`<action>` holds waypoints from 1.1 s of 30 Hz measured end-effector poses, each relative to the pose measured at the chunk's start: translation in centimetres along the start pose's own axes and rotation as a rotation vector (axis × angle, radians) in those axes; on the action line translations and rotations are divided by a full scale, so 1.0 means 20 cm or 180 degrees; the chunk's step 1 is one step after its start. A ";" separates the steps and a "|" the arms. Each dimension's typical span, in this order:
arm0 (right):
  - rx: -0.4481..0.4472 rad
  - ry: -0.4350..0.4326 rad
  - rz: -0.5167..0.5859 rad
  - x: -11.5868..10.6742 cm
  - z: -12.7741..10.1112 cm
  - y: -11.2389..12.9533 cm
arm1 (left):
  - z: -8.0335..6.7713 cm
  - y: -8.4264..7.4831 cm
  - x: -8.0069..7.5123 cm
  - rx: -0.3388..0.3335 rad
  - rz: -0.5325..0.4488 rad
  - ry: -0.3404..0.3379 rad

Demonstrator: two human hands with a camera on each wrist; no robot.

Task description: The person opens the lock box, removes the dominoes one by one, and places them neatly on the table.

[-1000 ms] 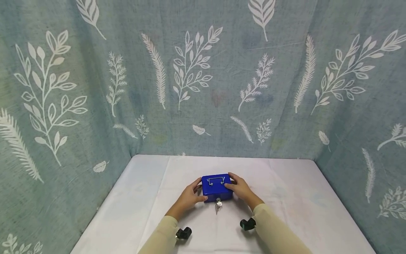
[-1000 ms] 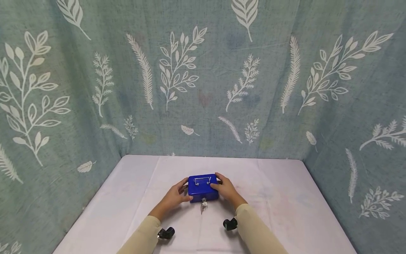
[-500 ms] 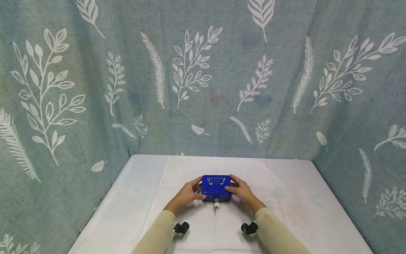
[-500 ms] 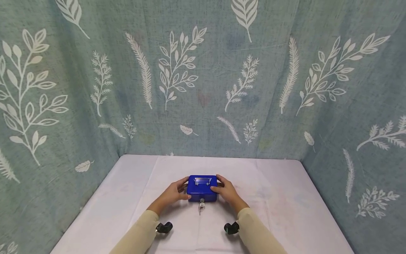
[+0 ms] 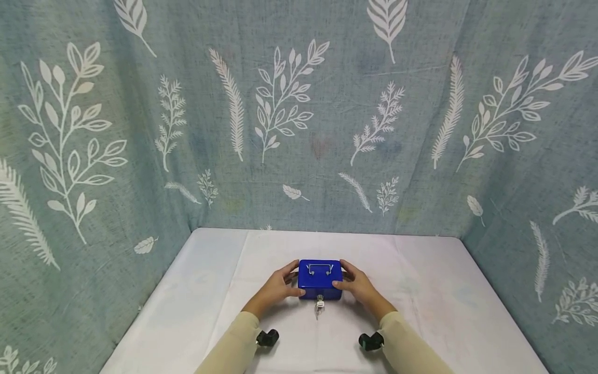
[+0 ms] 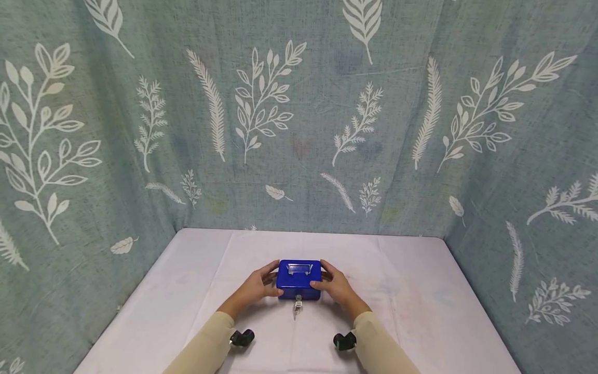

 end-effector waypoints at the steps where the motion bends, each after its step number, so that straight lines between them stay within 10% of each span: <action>1: -0.0025 0.0066 0.0007 0.00 0.00 0.00 | 0.00 0.01 0.00 -0.0004 -0.0045 0.0018; 12: -0.0087 0.0746 0.0612 0.01 0.01 -0.02 | 0.03 0.02 -0.03 -0.0025 -0.0665 0.0427; 33: -0.0020 0.0703 0.0515 -0.01 0.00 -0.04 | 0.06 0.03 -0.01 -0.0081 -0.0494 0.0423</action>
Point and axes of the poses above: each hand's wrist, its own z-axis towards the middle knuckle, its own x-axis out of the palm, y = z × x, the point moved 9 cm from there along z, towards the middle knuckle
